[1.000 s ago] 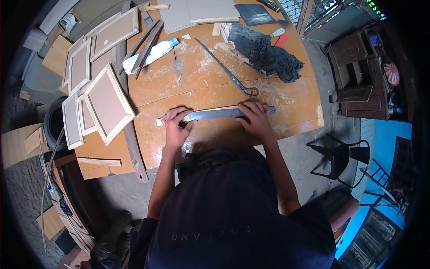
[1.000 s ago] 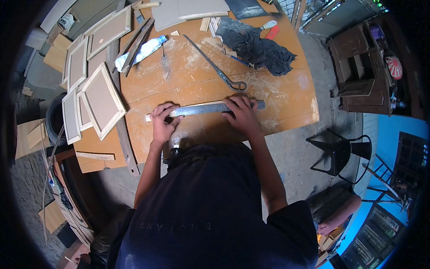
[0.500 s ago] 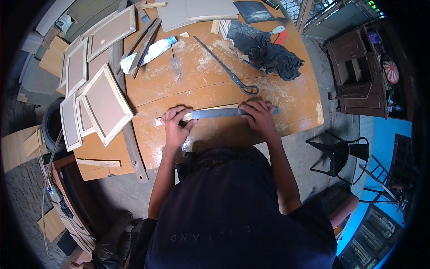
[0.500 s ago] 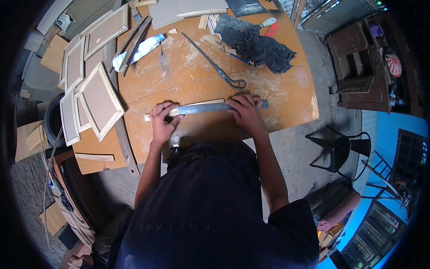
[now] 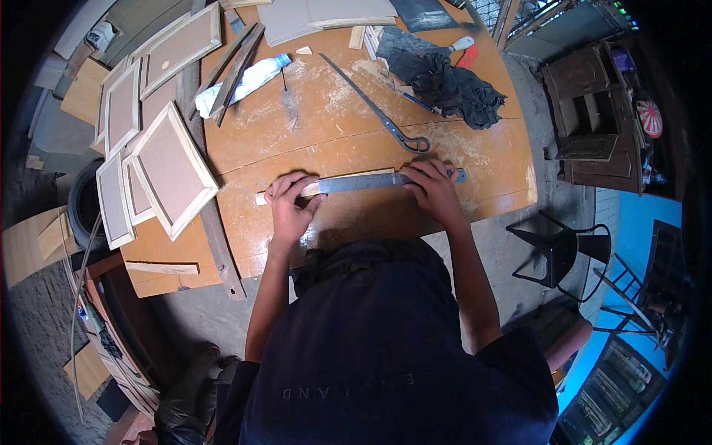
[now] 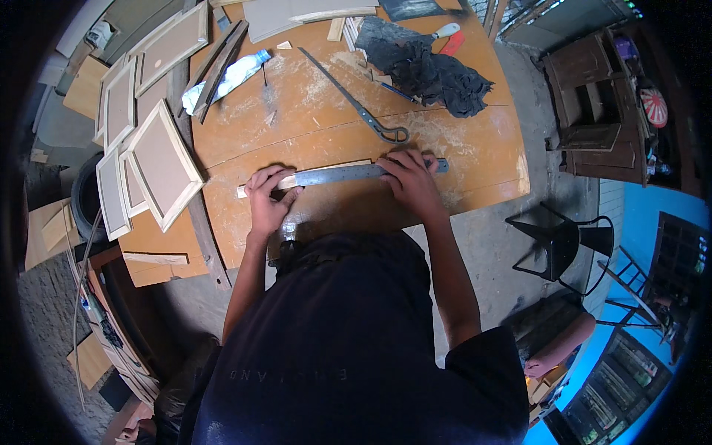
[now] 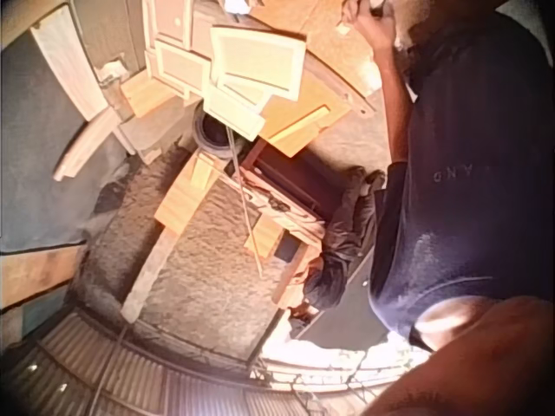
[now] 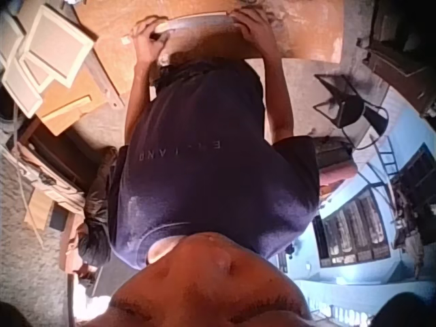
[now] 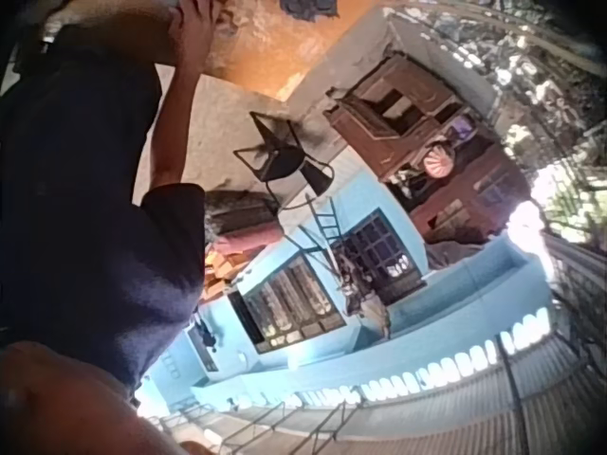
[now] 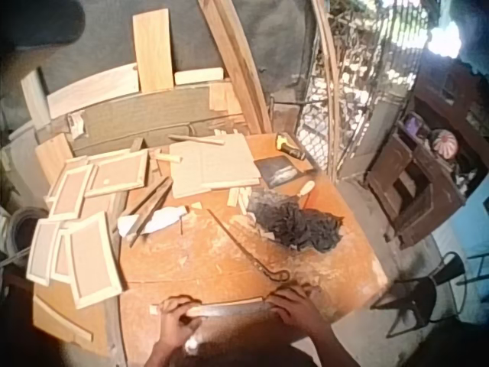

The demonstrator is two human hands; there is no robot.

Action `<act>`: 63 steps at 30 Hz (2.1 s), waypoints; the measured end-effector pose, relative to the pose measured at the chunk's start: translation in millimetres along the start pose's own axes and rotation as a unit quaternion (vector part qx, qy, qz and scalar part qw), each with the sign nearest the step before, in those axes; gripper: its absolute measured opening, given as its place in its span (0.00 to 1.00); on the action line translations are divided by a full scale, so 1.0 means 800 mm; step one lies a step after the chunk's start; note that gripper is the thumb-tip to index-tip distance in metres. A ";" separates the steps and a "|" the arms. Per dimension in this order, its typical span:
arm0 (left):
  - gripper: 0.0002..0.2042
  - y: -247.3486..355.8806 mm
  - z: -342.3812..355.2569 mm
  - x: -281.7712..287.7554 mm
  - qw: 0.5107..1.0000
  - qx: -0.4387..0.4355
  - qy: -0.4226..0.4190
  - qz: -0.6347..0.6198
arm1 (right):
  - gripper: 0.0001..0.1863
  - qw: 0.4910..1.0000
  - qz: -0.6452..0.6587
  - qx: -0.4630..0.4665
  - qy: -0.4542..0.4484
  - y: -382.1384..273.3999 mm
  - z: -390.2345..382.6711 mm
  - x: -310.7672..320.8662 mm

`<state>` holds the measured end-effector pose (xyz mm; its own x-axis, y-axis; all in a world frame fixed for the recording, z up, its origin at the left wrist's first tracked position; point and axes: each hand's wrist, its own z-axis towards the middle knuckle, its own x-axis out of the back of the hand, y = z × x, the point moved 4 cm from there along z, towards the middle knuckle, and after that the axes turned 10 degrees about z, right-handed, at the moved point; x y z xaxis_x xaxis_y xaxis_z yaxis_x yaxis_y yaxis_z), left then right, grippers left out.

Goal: The recorder is measuring, marking, and sawing a small wooden stick as part of a framing project.

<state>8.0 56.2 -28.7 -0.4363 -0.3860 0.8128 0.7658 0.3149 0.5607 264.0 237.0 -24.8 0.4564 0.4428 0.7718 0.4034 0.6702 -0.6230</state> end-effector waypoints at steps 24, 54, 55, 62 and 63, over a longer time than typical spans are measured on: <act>0.26 0.022 0.028 -0.010 0.953 0.283 -0.099 0.042 | 0.18 0.980 0.141 -0.073 0.119 -0.040 0.014 -0.001; 0.18 0.000 0.008 -0.006 0.976 0.215 0.040 0.014 | 0.19 0.992 0.050 -0.070 0.094 -0.047 -0.016 -0.022; 0.17 -0.001 0.002 -0.007 0.975 0.219 0.035 -0.025 | 0.19 0.993 0.048 -0.072 0.083 -0.047 -0.018 -0.023; 0.16 -0.030 -0.022 -0.001 0.955 0.215 -0.001 -0.205 | 0.21 0.997 0.058 -0.028 0.035 -0.041 -0.019 -0.031; 0.16 -0.032 -0.024 -0.001 0.955 0.217 0.001 -0.204 | 0.21 0.997 0.058 -0.027 0.033 -0.040 -0.019 -0.034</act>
<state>-2.2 31.7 -46.8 -0.6557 -0.5548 0.5122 0.2637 0.4673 0.8438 251.0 194.3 -28.1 0.5536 0.4742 0.6846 0.3854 0.5828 -0.7154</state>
